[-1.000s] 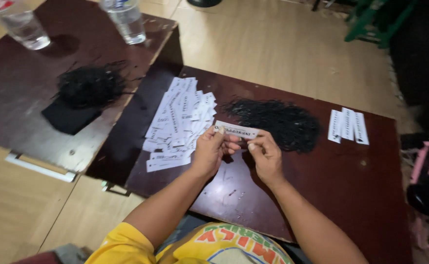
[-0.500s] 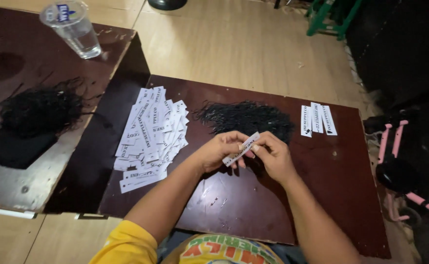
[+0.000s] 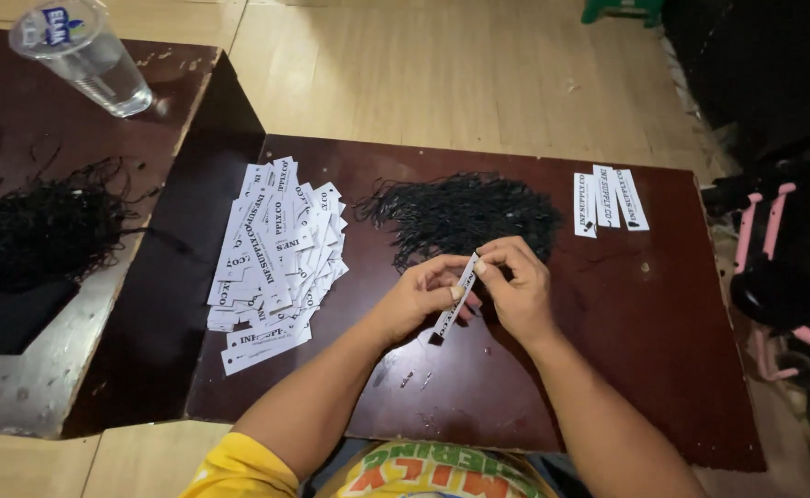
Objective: The person sits at a table and repeatedly picks up small white paper strips and black cables. They fold the paper strips and place them on the table, while also gathering and arranging the cables into a pile.
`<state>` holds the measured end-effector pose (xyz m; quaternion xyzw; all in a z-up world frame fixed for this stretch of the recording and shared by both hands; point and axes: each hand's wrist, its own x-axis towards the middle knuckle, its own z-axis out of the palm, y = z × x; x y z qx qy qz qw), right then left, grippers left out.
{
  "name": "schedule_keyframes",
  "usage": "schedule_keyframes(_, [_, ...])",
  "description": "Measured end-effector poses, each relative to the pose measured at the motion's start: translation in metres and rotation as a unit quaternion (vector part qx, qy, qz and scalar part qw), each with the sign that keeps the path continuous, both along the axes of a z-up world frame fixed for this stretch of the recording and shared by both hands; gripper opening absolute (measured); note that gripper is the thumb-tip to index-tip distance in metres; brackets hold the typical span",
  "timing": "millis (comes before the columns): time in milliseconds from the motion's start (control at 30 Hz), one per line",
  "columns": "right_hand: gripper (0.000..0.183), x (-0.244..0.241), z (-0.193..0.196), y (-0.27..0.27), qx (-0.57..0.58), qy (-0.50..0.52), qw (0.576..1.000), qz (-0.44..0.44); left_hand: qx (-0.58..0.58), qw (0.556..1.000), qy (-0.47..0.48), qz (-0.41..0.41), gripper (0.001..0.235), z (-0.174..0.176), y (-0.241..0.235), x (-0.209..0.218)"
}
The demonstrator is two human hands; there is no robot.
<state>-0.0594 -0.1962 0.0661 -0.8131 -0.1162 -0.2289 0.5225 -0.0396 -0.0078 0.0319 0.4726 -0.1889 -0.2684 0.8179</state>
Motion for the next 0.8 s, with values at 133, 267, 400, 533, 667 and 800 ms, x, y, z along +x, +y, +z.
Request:
schedule_keyframes(133, [0.007,0.0,-0.001,0.0,-0.021,-0.009,1.0,-0.007,-0.001,1.0,-0.009,0.014,0.051,0.0,-0.001,0.001])
schedule_keyframes(267, [0.007,-0.001,-0.002,0.001,-0.037,-0.02,0.999,-0.009,0.024,0.999,-0.026,0.035,0.046,0.003,-0.002,0.003])
schedule_keyframes(400, [0.007,-0.004,0.001,0.003,-0.072,-0.031,0.997,0.004,0.072,0.995,-0.028,0.064,0.033,0.014,-0.001,0.0])
schedule_keyframes(533, [0.006,-0.006,0.005,0.006,-0.081,-0.037,0.996,0.029,0.074,0.993,-0.026,0.085,0.027,-0.013,-0.006,0.004])
schedule_keyframes(667, [0.005,-0.007,0.009,0.006,-0.074,-0.025,0.995,0.061,0.081,0.991,-0.034,0.101,0.013,-0.025,-0.007,0.009])
schedule_keyframes(800, [0.004,-0.008,0.01,0.005,-0.057,-0.008,0.994,0.091,0.113,0.986,-0.056,0.111,0.01,-0.025,-0.008,0.006])
